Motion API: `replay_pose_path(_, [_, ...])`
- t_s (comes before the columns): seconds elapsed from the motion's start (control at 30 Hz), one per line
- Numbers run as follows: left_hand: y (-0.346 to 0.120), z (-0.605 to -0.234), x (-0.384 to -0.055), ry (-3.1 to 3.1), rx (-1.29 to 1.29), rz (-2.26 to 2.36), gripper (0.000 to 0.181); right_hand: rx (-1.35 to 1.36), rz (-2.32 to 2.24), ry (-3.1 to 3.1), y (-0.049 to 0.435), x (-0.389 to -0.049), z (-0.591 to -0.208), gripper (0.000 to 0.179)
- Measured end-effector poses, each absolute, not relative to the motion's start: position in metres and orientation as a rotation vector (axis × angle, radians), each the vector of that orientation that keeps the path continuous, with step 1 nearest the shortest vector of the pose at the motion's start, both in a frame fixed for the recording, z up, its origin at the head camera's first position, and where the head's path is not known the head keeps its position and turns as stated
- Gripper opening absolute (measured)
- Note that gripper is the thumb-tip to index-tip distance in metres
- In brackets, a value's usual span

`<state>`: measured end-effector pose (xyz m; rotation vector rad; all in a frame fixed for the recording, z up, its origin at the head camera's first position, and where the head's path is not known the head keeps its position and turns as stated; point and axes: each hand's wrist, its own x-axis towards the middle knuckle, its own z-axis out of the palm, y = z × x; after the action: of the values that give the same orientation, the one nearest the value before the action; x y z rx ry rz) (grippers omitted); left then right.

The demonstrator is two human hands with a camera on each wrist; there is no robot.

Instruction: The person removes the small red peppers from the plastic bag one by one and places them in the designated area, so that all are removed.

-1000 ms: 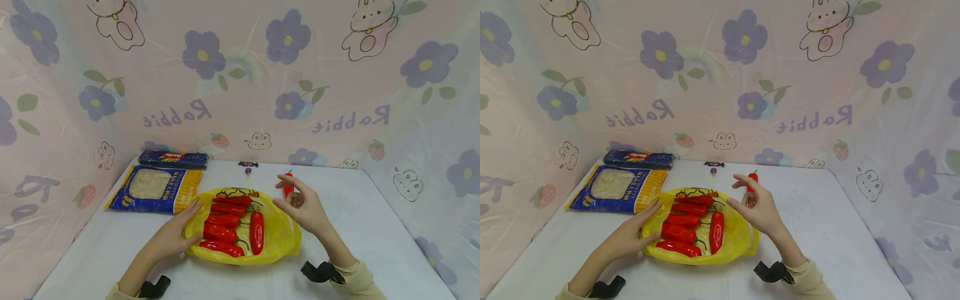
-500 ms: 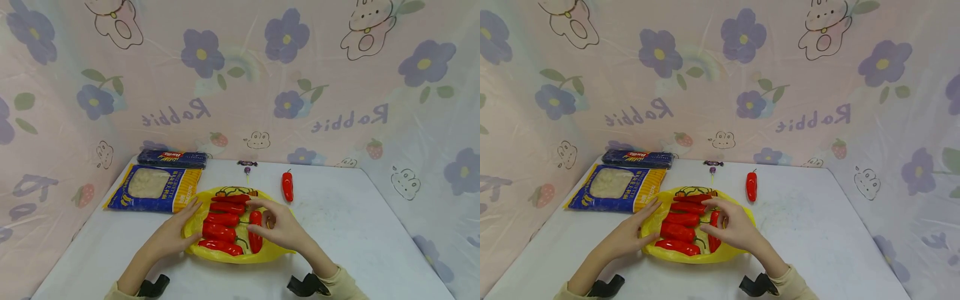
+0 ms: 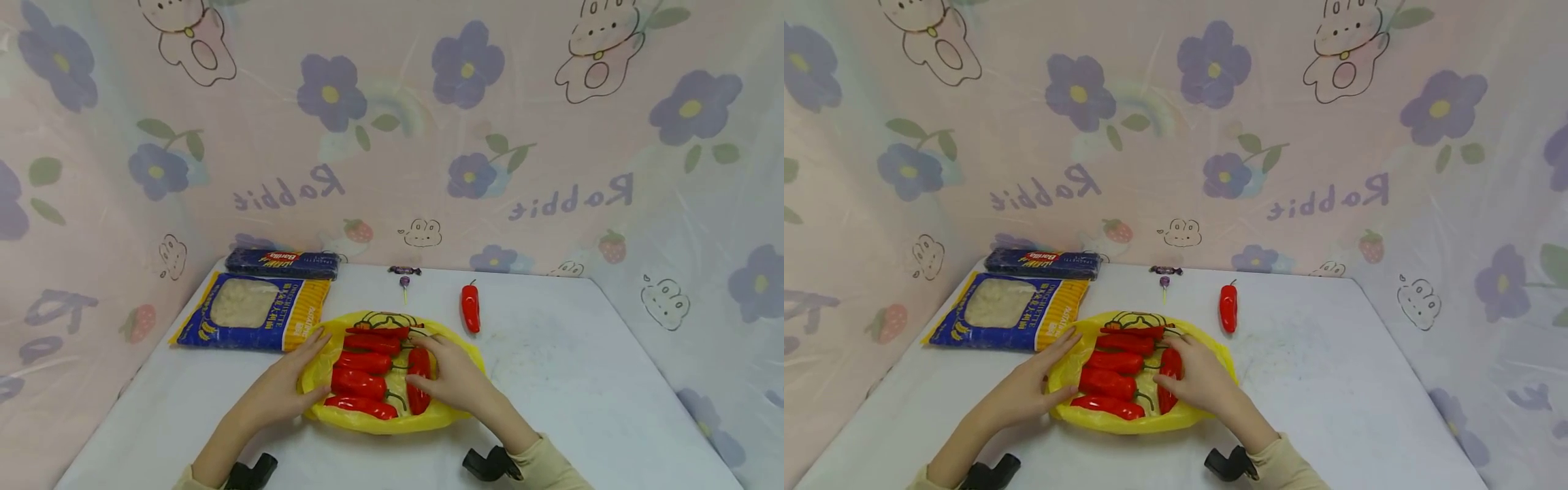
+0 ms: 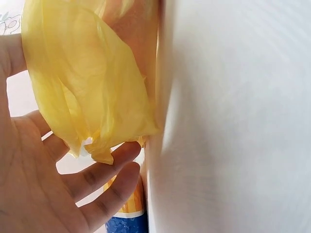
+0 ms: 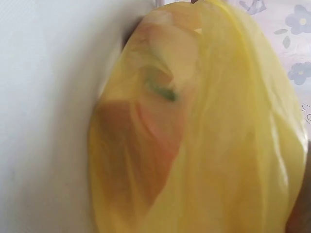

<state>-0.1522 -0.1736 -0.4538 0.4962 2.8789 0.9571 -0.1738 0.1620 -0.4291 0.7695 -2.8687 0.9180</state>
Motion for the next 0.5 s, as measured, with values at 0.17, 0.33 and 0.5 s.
replay_pose_path(0.17, [-0.174, -0.453, -0.153, 2.874, 0.506, 0.963, 0.087, 0.629, 0.885, -2.927, 0.161, -0.176, -0.434, 0.063])
replay_pose_path(0.33, [-0.173, -0.455, -0.153, 2.867, 0.507, 0.966, 0.087, 0.572, 0.845, -2.974, 0.162, -0.178, -0.439, 0.062])
replay_pose_path(0.5, [-0.174, -0.455, -0.152, 2.870, 0.507, 0.957, 0.087, 0.560, 0.919, -3.004, 0.166, -0.181, -0.444, 0.063])
